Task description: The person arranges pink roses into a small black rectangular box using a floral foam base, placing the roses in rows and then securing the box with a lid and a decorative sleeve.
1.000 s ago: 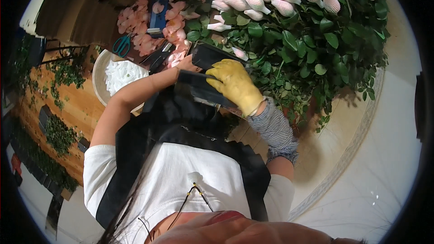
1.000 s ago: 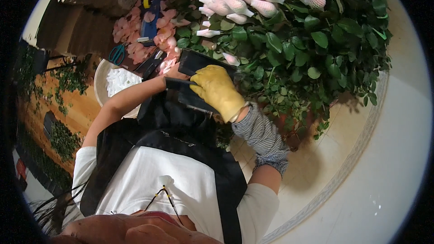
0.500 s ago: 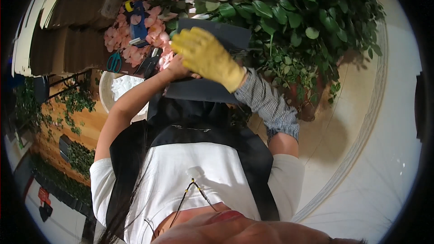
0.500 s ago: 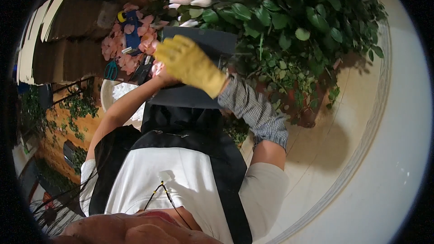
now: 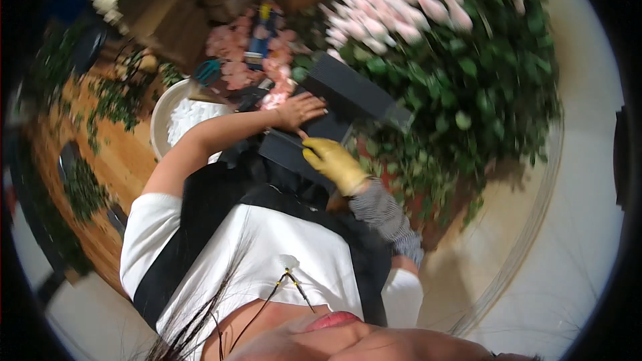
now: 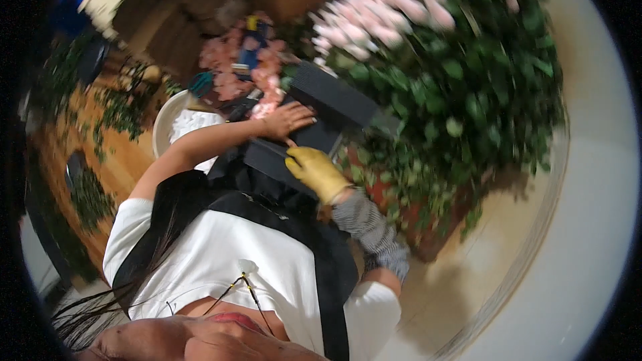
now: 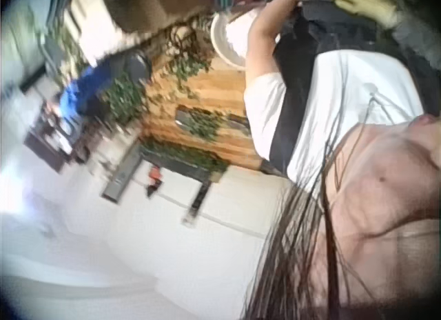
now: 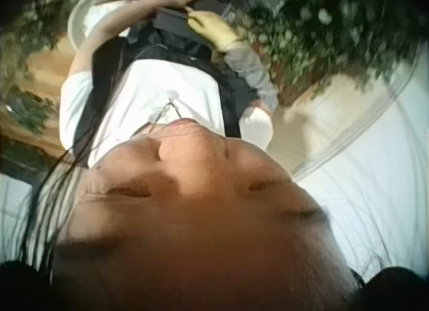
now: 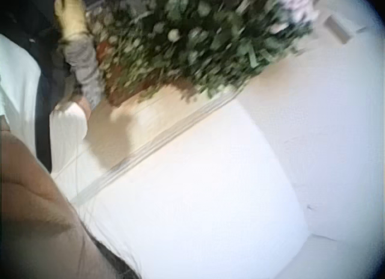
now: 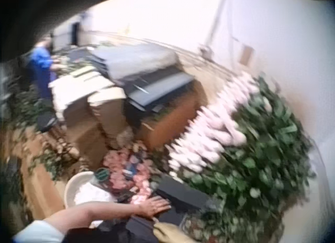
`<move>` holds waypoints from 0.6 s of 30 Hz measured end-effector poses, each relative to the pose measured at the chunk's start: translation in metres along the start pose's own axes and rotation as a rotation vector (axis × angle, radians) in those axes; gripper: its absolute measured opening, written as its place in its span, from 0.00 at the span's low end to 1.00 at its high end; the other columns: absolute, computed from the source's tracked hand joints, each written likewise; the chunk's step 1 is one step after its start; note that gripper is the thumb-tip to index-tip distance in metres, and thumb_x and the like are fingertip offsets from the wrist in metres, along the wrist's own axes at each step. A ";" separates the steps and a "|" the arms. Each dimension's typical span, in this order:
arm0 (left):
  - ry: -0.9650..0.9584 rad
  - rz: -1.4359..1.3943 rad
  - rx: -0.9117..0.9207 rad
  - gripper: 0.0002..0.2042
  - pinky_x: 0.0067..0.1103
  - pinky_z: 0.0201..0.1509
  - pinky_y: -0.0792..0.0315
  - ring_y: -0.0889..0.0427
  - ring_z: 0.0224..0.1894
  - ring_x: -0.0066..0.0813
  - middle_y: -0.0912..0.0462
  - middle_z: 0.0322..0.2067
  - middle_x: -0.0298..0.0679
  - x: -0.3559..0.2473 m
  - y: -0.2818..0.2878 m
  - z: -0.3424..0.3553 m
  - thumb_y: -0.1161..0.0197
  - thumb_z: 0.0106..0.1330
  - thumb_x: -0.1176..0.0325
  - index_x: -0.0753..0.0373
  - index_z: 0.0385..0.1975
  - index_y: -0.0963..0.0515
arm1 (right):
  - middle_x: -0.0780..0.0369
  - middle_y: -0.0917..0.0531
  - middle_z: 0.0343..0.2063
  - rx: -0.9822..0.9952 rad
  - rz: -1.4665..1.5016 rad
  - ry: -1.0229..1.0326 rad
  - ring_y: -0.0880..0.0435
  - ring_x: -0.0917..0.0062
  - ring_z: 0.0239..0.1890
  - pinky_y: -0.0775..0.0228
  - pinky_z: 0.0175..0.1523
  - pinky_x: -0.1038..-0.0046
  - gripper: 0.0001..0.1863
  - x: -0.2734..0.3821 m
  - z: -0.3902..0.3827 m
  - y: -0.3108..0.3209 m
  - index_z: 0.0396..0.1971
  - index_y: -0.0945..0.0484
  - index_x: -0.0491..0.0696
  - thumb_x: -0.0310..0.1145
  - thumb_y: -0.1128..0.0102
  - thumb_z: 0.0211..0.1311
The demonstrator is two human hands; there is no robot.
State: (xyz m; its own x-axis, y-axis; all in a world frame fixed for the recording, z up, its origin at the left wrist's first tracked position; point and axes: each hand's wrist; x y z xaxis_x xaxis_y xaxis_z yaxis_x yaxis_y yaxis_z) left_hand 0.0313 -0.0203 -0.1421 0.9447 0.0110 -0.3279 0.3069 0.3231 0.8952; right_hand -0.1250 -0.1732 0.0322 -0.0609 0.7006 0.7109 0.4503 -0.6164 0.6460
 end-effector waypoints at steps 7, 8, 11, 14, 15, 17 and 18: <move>0.308 -0.093 0.135 0.17 0.39 0.32 0.25 0.16 0.34 0.44 0.17 0.33 0.44 -0.005 0.098 -0.015 0.35 0.62 0.54 0.51 0.49 0.19 | 0.51 0.35 0.68 0.159 -0.567 -0.171 0.35 0.58 0.68 0.39 0.68 0.59 0.55 -0.097 0.045 0.007 0.72 0.46 0.42 0.52 0.26 0.50; 0.463 -0.055 -0.026 0.11 0.39 0.30 0.25 0.17 0.33 0.44 0.17 0.29 0.42 -0.016 0.152 -0.028 0.35 0.63 0.57 0.54 0.40 0.16 | 0.51 0.41 0.71 0.127 -0.798 -0.209 0.39 0.58 0.70 0.41 0.68 0.57 0.59 -0.084 0.037 -0.014 0.74 0.51 0.42 0.53 0.26 0.49; 0.664 0.520 -0.569 0.05 0.32 0.36 0.23 0.17 0.32 0.38 0.18 0.27 0.37 0.018 0.265 -0.073 0.35 0.55 0.68 0.56 0.31 0.18 | 0.53 0.46 0.74 0.158 -0.765 -0.254 0.43 0.59 0.72 0.44 0.70 0.54 0.61 -0.095 0.034 -0.019 0.75 0.57 0.44 0.53 0.27 0.51; 0.926 1.080 -0.647 0.23 0.36 0.51 0.21 0.18 0.48 0.48 0.20 0.50 0.52 0.072 0.319 -0.144 0.39 0.61 0.69 0.70 0.57 0.27 | 0.53 0.46 0.74 0.204 -0.781 -0.287 0.43 0.59 0.73 0.45 0.71 0.54 0.60 -0.079 0.043 -0.022 0.75 0.57 0.44 0.53 0.27 0.51; 1.043 0.987 -0.573 0.26 0.35 0.55 0.22 0.20 0.52 0.50 0.23 0.55 0.54 0.080 0.315 -0.164 0.41 0.62 0.70 0.72 0.61 0.31 | 0.53 0.47 0.74 0.207 -0.769 -0.288 0.43 0.58 0.72 0.45 0.71 0.54 0.60 -0.077 0.044 -0.022 0.75 0.56 0.44 0.53 0.26 0.51; 1.411 0.570 -0.195 0.27 0.35 0.59 0.25 0.22 0.56 0.52 0.24 0.57 0.56 0.087 0.318 -0.168 0.44 0.62 0.75 0.73 0.64 0.33 | 0.53 0.46 0.74 0.175 -0.767 -0.283 0.42 0.58 0.72 0.45 0.71 0.54 0.60 -0.079 0.044 -0.023 0.75 0.56 0.44 0.52 0.26 0.50; 1.323 0.690 -0.192 0.21 0.36 0.52 0.23 0.20 0.50 0.45 0.19 0.44 0.47 0.086 0.317 -0.171 0.44 0.59 0.76 0.71 0.55 0.27 | 0.53 0.45 0.73 0.154 -0.767 -0.267 0.41 0.58 0.71 0.45 0.71 0.54 0.61 -0.078 0.041 -0.023 0.75 0.55 0.45 0.51 0.25 0.49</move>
State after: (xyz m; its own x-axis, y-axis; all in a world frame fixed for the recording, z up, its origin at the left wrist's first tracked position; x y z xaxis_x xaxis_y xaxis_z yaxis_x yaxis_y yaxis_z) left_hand 0.1904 0.2453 0.0619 0.0774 0.9970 0.0083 -0.2606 0.0122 0.9654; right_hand -0.0941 -0.1983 -0.0496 -0.1959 0.9805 -0.0145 0.4882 0.1104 0.8657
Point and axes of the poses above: each hand's wrist, its own z-axis towards the middle knuckle, its own y-axis out of the back of the hand, x = y × z
